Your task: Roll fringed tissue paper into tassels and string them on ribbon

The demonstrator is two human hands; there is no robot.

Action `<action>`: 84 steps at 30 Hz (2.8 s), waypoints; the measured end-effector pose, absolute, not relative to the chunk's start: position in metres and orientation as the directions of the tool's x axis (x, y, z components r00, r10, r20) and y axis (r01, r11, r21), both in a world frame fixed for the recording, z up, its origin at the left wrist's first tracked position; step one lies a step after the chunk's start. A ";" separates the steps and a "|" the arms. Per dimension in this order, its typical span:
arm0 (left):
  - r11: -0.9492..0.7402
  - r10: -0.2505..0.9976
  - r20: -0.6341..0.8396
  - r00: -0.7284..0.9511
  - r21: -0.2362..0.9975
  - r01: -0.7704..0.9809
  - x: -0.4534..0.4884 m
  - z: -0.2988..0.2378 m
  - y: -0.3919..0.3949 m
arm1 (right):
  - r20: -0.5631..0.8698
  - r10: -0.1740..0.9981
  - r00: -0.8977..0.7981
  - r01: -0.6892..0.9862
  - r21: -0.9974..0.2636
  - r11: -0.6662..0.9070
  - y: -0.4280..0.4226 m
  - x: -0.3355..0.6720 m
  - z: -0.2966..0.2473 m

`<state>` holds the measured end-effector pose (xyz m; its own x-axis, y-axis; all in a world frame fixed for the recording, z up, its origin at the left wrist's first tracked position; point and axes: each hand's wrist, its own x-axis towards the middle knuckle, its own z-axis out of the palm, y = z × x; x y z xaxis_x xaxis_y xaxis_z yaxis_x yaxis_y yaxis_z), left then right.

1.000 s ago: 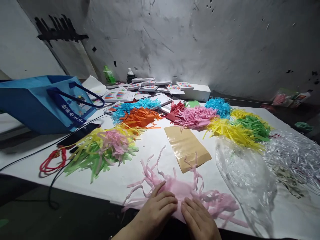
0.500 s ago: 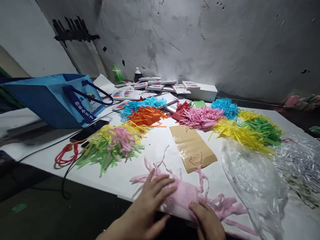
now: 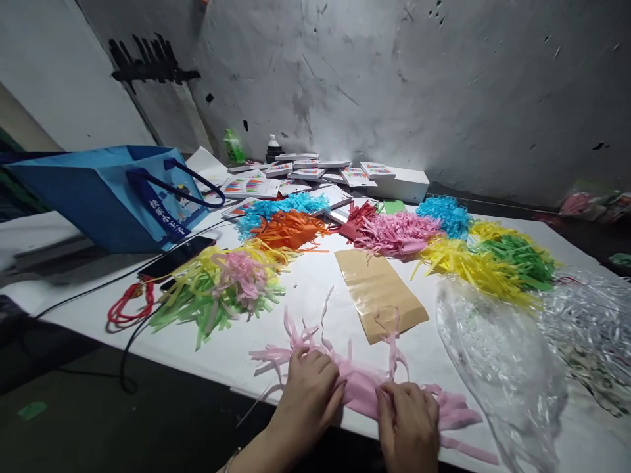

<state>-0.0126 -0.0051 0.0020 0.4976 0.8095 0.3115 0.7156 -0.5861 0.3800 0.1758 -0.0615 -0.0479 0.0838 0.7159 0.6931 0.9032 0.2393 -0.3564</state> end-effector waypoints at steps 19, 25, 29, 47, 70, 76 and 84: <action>-0.465 0.885 0.167 0.434 0.289 0.837 -0.005 0.002 0.011 | 0.781 0.619 0.082 0.975 0.065 -0.212 -0.060 0.225 -0.023; -0.466 0.885 0.164 0.437 0.301 0.832 -0.003 0.002 0.011 | 0.727 0.558 -0.400 0.880 0.134 0.456 -0.068 0.186 -0.021; -0.452 0.892 0.183 0.413 0.349 0.821 -0.023 0.005 0.025 | 0.666 0.532 -0.523 0.805 0.181 0.565 -0.063 0.164 -0.047; -0.799 0.600 0.534 0.595 0.356 0.485 -0.027 -0.011 0.001 | 0.861 0.492 -0.131 0.794 -0.206 0.572 -0.080 0.174 -0.062; -0.798 0.598 0.418 0.684 0.389 0.460 -0.039 -0.013 -0.003 | 0.773 0.625 -0.110 0.827 -0.278 0.489 -0.085 0.181 -0.058; -0.556 0.806 0.440 0.397 0.331 0.762 -0.105 0.000 0.030 | 0.770 0.636 -0.042 0.800 -0.356 0.483 -0.083 0.176 -0.053; -0.755 0.632 0.539 0.557 0.265 0.600 -0.047 0.009 -0.016 | 0.767 0.642 -0.017 0.817 -0.359 0.451 -0.083 0.172 -0.052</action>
<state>-0.0471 -0.0163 0.0094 0.5567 0.6318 0.5394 0.6001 -0.7548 0.2648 0.1721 -0.0828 -0.0519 -0.0173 0.6415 0.7669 0.8172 0.4510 -0.3589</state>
